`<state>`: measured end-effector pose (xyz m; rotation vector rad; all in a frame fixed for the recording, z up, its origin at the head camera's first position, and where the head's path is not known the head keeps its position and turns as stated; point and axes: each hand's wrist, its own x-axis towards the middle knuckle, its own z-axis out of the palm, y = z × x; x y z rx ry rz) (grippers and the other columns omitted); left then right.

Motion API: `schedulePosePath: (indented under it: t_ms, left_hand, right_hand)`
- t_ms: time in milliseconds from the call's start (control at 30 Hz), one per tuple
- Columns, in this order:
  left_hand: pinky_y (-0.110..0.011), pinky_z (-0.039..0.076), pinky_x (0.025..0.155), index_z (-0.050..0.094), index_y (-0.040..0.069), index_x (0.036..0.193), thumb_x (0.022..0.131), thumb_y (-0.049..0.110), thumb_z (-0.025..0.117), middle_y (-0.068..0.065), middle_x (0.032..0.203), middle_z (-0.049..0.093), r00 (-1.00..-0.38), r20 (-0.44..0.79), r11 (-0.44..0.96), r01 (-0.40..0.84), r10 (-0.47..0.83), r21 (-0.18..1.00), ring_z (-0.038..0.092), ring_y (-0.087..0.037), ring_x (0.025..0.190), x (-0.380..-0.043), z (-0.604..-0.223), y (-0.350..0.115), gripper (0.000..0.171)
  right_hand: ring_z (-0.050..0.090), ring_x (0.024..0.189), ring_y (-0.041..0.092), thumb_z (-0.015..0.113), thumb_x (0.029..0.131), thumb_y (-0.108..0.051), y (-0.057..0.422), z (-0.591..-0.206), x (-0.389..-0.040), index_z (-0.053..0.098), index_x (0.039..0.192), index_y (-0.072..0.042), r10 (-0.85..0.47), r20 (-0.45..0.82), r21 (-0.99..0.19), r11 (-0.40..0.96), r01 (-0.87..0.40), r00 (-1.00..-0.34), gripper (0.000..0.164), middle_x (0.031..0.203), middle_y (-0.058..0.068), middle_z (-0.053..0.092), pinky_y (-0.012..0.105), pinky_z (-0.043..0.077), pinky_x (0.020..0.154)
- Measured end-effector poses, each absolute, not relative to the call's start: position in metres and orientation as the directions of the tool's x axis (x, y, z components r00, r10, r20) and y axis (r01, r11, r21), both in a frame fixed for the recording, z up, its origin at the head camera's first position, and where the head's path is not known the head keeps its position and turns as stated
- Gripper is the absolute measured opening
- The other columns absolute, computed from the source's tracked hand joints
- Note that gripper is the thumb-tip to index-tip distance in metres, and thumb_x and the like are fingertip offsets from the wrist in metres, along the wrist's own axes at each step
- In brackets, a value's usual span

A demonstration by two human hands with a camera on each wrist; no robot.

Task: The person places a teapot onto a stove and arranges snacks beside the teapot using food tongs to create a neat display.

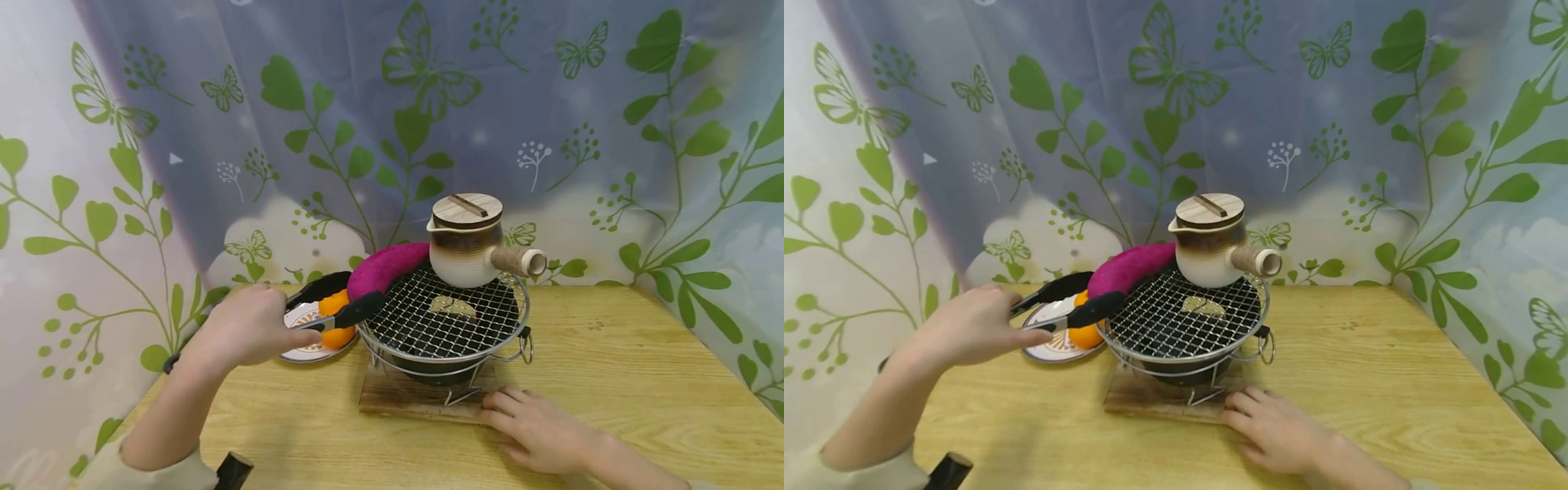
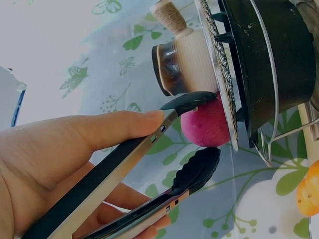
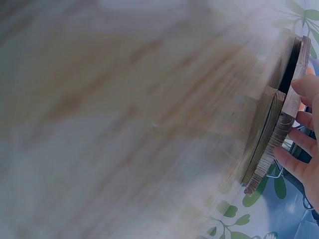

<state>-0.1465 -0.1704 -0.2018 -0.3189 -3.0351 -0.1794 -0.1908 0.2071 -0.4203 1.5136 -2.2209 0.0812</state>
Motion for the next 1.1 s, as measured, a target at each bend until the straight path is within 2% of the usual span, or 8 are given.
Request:
schedulePosePath:
  t_ms: [133,367,600,700,767,867,933,1100]
  left_hand:
    - [-0.031,0.036,0.053,0.046,0.011,0.058,0.073,0.052,0.068,-0.002,0.060,0.042,-0.975,0.091,0.972,0.211,0.202,0.101,0.044,-0.019,0.059,-0.148,-0.200,-0.170,0.049]
    - [-0.031,0.037,0.050,0.047,0.011,0.063,0.070,0.054,0.070,-0.004,0.068,0.045,-0.989,0.051,0.974,0.146,0.139,0.171,0.045,-0.020,0.065,-0.149,-0.198,-0.173,0.050]
    - [-0.040,0.044,0.063,0.053,0.010,0.066,0.066,0.059,0.071,-0.006,0.079,0.055,-0.988,0.050,0.975,0.152,0.145,0.161,0.051,-0.026,0.082,-0.151,-0.197,-0.180,0.052]
    - [-0.045,0.047,0.068,0.059,0.005,0.078,0.064,0.061,0.072,-0.013,0.092,0.058,-0.989,0.050,0.975,0.146,0.140,0.166,0.053,-0.030,0.088,-0.152,-0.201,-0.184,0.059]
    - [-0.050,0.047,0.074,0.062,-0.001,0.099,0.063,0.063,0.071,-0.021,0.106,0.057,-0.989,0.049,0.973,0.144,0.137,0.178,0.053,-0.036,0.098,-0.151,-0.203,-0.186,0.073]
    - [-0.055,0.043,0.083,0.051,-0.007,0.123,0.062,0.067,0.069,-0.028,0.123,0.049,-0.991,0.043,0.971,0.130,0.124,0.199,0.048,-0.043,0.109,-0.151,-0.207,-0.190,0.098]
    - [-0.058,0.040,0.087,0.044,-0.009,0.131,0.062,0.069,0.068,-0.030,0.129,0.044,-0.992,0.041,0.970,0.122,0.116,0.211,0.043,-0.047,0.115,-0.150,-0.208,-0.193,0.107]
    - [-0.059,0.038,0.087,0.043,-0.008,0.131,0.063,0.068,0.067,-0.031,0.129,0.045,-0.992,0.058,0.969,0.123,0.113,0.215,0.042,-0.047,0.116,-0.149,-0.207,-0.202,0.105]
  right_hand:
    - [0.050,0.100,0.017,0.073,0.074,-0.026,0.207,-0.420,-0.191,0.057,0.120,-0.015,-0.869,0.396,0.199,0.397,-0.896,-0.297,0.050,0.114,0.001,0.053,0.034,0.048,0.080]
    - [0.050,0.100,0.016,0.073,0.074,-0.025,0.207,-0.419,-0.191,0.058,0.119,-0.015,-0.868,0.397,0.195,0.398,-0.897,-0.298,0.049,0.114,0.001,0.053,0.034,0.048,0.080]
    - [0.050,0.100,0.016,0.072,0.074,-0.026,0.208,-0.419,-0.191,0.057,0.119,-0.016,-0.867,0.394,0.202,0.405,-0.892,-0.305,0.049,0.114,0.000,0.053,0.034,0.048,0.081]
    - [0.050,0.100,0.016,0.072,0.073,-0.026,0.208,-0.419,-0.191,0.058,0.119,-0.016,-0.868,0.392,0.210,0.407,-0.889,-0.305,0.049,0.113,0.000,0.054,0.034,0.048,0.081]
    - [0.050,0.100,0.016,0.072,0.073,-0.026,0.208,-0.419,-0.191,0.058,0.119,-0.016,-0.869,0.390,0.213,0.407,-0.888,-0.304,0.049,0.113,0.001,0.054,0.034,0.048,0.081]
    - [0.050,0.100,0.016,0.072,0.074,-0.026,0.208,-0.419,-0.190,0.058,0.119,-0.016,-0.869,0.387,0.205,0.406,-0.890,-0.308,0.048,0.113,0.000,0.053,0.033,0.048,0.081]
    - [0.050,0.100,0.015,0.071,0.075,-0.026,0.208,-0.418,-0.190,0.058,0.120,-0.016,-0.869,0.384,0.199,0.409,-0.891,-0.313,0.048,0.114,0.000,0.053,0.033,0.048,0.081]
    - [0.050,0.100,0.016,0.072,0.075,-0.027,0.207,-0.418,-0.189,0.057,0.120,-0.016,-0.869,0.381,0.199,0.410,-0.890,-0.316,0.049,0.114,0.000,0.053,0.034,0.048,0.081]
